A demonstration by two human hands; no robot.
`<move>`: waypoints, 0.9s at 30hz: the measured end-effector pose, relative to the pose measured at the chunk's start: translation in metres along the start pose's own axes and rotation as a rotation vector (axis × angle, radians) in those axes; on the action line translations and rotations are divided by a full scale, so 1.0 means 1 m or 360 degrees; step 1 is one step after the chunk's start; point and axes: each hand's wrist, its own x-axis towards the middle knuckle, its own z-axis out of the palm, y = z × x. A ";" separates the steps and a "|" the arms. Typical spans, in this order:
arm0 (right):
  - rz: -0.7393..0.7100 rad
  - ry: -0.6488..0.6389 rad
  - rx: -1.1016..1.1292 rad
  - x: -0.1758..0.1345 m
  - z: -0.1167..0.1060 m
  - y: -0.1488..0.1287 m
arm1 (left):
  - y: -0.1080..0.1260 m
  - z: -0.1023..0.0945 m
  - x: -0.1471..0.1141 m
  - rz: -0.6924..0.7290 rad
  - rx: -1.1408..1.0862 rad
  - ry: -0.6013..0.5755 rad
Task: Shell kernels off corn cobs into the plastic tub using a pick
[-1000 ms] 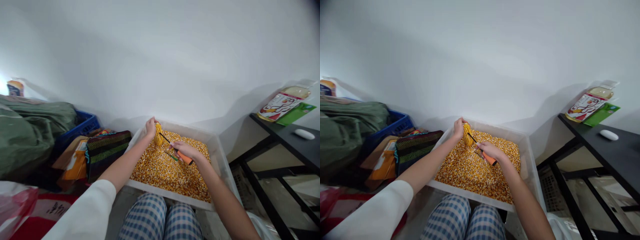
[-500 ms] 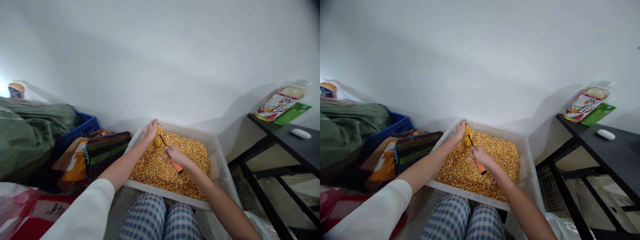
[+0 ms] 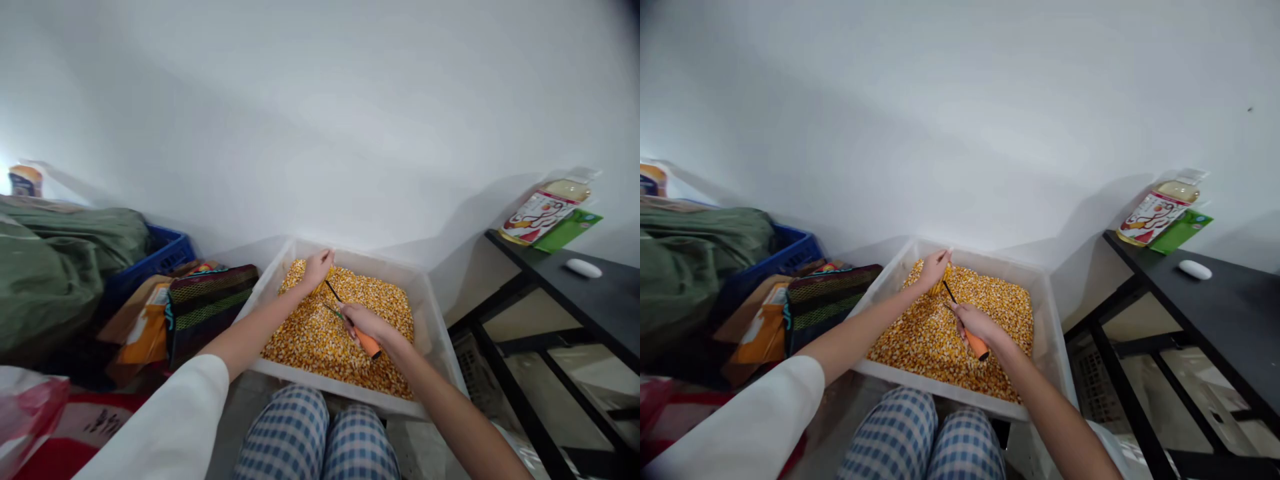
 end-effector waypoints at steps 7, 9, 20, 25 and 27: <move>0.0075 -0.0076 0.0092 -0.010 -0.011 0.012 | 0.007 0.017 -0.020 0.0369 0.0383 -0.0115; 0.0124 -0.0158 0.0141 -0.010 -0.016 0.016 | 0.004 0.024 -0.029 0.0452 0.0463 -0.0219; 0.0013 -0.0274 0.0177 -0.001 -0.028 0.009 | -0.006 0.007 -0.004 0.0131 0.0246 -0.0105; -0.0020 -0.0208 0.0188 0.000 -0.022 0.007 | -0.020 -0.021 0.024 -0.0208 -0.0050 0.0129; -0.0031 -0.0181 0.0202 0.000 -0.019 0.008 | -0.023 -0.022 0.027 -0.0299 -0.0141 0.0139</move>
